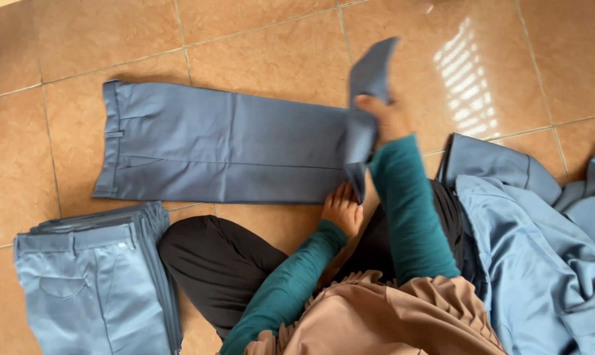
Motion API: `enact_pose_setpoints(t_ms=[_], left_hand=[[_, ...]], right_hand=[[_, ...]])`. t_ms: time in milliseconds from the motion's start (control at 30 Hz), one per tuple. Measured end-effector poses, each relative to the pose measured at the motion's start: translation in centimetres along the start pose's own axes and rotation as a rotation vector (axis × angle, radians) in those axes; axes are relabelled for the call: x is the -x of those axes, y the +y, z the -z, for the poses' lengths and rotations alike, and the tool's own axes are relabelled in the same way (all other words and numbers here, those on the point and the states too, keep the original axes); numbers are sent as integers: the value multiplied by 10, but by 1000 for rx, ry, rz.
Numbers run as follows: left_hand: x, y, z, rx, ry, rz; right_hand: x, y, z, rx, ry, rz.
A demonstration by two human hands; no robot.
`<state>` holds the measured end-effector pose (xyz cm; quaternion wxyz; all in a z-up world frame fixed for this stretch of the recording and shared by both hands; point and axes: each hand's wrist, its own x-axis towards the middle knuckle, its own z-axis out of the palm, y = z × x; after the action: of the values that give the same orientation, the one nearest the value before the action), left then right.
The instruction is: The person sits on the floor and folds a pair of blue trousers by hand. They smooth the fabric, fold the legs together, and then fold the garment into a compact rectangle before placing it on a stack.
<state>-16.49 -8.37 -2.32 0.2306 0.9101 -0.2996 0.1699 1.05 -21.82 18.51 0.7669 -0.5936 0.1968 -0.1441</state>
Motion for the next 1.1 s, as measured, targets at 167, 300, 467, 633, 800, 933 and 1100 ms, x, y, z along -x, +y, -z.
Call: enact_pose_setpoints(t_ms=[167,300,467,633,800,933,1100], left_hand=[[54,5,-20,9,71,-17],[43,26,11,-2,256,266],[-8,-96,55,-184,188,313],[-38,-217,103,-397,125,827],[-33,-252,108,2,-330,1057],[-3,-252,113,89,-133,1124],[5,-248,119,-36,-214,1192]], right_hand=[[49,31,-90,73,-408,-243],[45,98,-54,545,-179,52],[53,168,47,961,93,297],[57,190,67,947,153,204],[38,222,94,967,210,67],[39,233,103,1039,159,20],[64,177,71,1171,-12,-300]])
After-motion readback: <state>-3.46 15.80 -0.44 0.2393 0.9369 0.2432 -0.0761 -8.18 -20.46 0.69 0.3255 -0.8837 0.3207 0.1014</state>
